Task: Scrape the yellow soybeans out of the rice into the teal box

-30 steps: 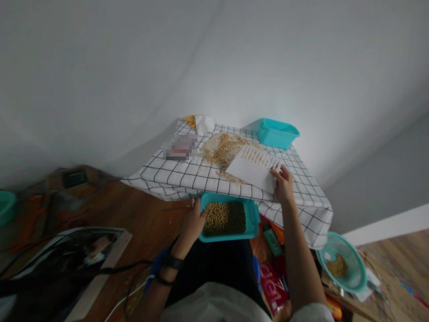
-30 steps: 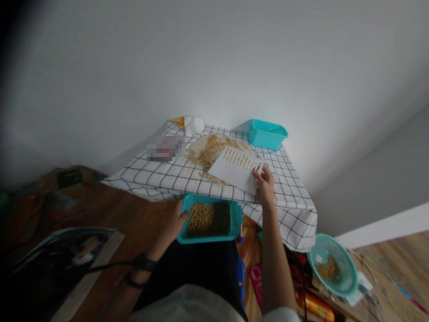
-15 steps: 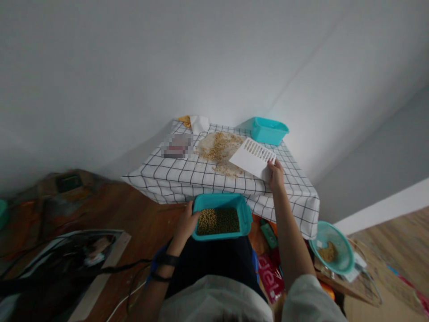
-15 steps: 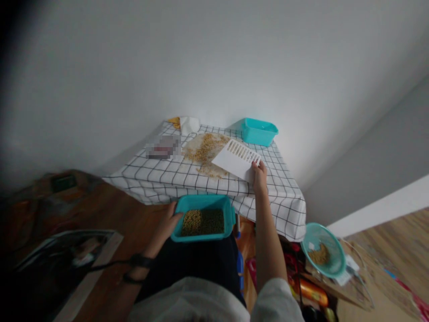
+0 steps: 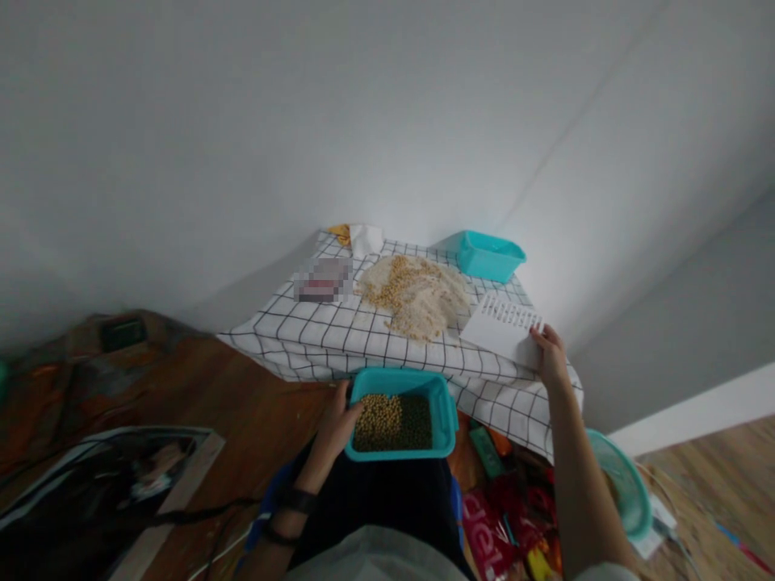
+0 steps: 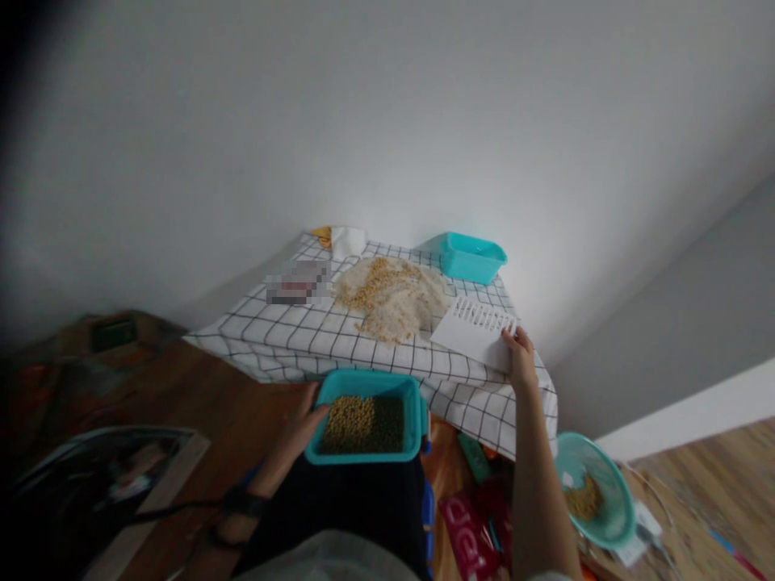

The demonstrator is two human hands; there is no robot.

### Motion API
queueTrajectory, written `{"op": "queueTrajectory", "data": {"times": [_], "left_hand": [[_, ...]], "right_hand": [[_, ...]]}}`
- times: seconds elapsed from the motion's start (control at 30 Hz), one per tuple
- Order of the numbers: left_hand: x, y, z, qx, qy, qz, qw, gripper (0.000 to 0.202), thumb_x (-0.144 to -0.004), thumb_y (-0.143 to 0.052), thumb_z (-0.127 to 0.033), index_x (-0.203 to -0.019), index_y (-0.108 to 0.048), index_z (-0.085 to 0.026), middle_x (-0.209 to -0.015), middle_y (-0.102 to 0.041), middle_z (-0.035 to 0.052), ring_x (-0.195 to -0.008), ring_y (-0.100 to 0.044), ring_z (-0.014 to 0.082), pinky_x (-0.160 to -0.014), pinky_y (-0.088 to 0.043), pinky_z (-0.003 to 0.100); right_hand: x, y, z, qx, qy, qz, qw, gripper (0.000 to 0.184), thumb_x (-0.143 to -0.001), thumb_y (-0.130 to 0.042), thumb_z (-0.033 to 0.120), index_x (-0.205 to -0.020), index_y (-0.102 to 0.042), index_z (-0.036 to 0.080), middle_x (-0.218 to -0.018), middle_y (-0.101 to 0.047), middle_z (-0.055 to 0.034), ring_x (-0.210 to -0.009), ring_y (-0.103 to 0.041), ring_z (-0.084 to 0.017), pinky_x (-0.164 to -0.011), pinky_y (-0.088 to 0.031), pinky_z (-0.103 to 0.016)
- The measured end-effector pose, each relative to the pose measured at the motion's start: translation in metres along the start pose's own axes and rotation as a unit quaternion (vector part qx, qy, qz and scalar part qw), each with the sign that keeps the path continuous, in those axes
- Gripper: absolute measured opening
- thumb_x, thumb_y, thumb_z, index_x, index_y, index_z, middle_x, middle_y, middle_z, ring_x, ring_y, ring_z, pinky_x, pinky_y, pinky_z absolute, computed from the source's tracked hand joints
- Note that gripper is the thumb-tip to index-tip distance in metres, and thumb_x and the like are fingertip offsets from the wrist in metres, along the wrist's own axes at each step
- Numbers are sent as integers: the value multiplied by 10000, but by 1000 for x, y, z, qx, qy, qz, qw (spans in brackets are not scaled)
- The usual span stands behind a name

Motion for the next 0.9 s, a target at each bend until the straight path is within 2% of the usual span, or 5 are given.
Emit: {"op": "queueTrajectory", "data": {"times": [0.23,0.43,0.63,0.77,0.9], "left_hand": [[-4,-6,4,-28,10,2,1000,572,-894,-448,-273,-1441,-338,-147,-1503,-477,162,-1411,-432,286,-1182,-290,444],[6,-2,-14,-59,-8,20,998,480,-904,-431,-275,-1373,-393,-179,-1329,-622,123,-1249,-593,277,-1075,-422,402],[16,1,-35,-107,-5,48,993,430,-926,-415,-219,-1349,-414,-148,-1234,-668,153,-1174,-637,293,-1042,-430,427],[15,-1,-37,-126,2,56,990,450,-943,-410,-207,-1377,-395,-92,-1206,-674,196,-1132,-655,299,-1029,-434,477],[13,0,-29,-120,-8,45,992,496,-932,-420,-212,-1412,-380,-92,-1288,-646,190,-1206,-623,275,-1061,-428,433]], "right_hand": [[10,-10,-4,28,-26,77,996,350,-619,-819,420,-890,-726,219,-871,-742,-40,-723,-636,-215,-613,-484,-305],[1,-8,-8,26,-9,38,999,384,-625,-801,469,-904,-702,224,-815,-726,-20,-759,-646,-217,-641,-494,-307],[2,-13,-8,25,-14,42,999,363,-606,-827,475,-808,-667,220,-732,-698,1,-634,-621,-179,-550,-479,-281],[4,-18,-5,24,-27,66,997,360,-598,-841,473,-775,-650,225,-693,-696,-3,-614,-640,-191,-524,-489,-285],[-1,-26,-5,9,-29,61,998,365,-582,-836,456,-788,-649,220,-669,-693,-10,-598,-642,-201,-502,-479,-288]]}}
Point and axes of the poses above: each hand's wrist, its own x-axis away from the middle knuckle, its own y-axis out of the back of the hand, z = x × y, the point moved 5 cm from there along -x, towards the middle knuckle
